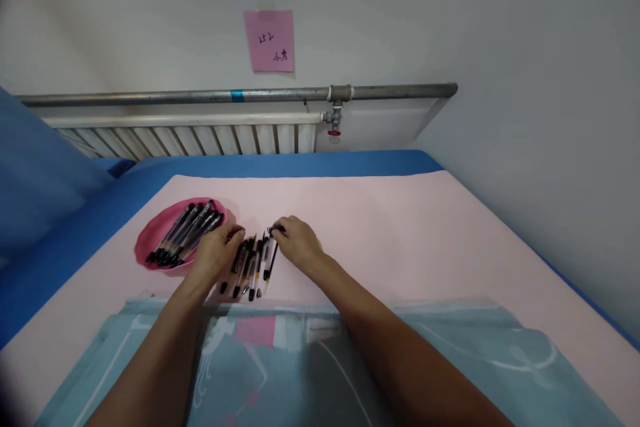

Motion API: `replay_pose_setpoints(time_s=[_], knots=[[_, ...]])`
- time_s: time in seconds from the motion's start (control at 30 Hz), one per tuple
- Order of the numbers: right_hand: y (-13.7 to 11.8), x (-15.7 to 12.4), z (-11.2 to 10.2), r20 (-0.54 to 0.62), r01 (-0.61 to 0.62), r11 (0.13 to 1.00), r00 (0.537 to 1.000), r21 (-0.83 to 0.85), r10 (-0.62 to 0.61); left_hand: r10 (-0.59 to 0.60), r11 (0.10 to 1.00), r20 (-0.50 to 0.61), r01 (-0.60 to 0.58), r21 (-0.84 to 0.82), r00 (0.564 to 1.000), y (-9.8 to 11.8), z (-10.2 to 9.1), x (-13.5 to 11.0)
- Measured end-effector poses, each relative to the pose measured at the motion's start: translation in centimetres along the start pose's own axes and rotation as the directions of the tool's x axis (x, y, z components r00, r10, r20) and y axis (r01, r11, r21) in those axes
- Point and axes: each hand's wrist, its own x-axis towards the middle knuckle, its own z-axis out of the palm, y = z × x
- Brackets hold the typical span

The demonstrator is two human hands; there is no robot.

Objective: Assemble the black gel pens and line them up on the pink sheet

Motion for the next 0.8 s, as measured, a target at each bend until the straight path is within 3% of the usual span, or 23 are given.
replay_pose_setpoints(time_s=[0.5,0.8], knots=[[-0.8,4.0,1.3,0.139,-0.042,0.960,0.987,-0.278,0.083,0.006,1.000,0.021,-0.007,0.021,1.000,0.1,-0.6,-0.1],[-1.1,5.2,1.9,0.074,-0.089,0.984,0.992,-0.157,0.102,0.002,1.000,0.030,-0.003,0.024,1.000,0.3,-0.5,-0.1]])
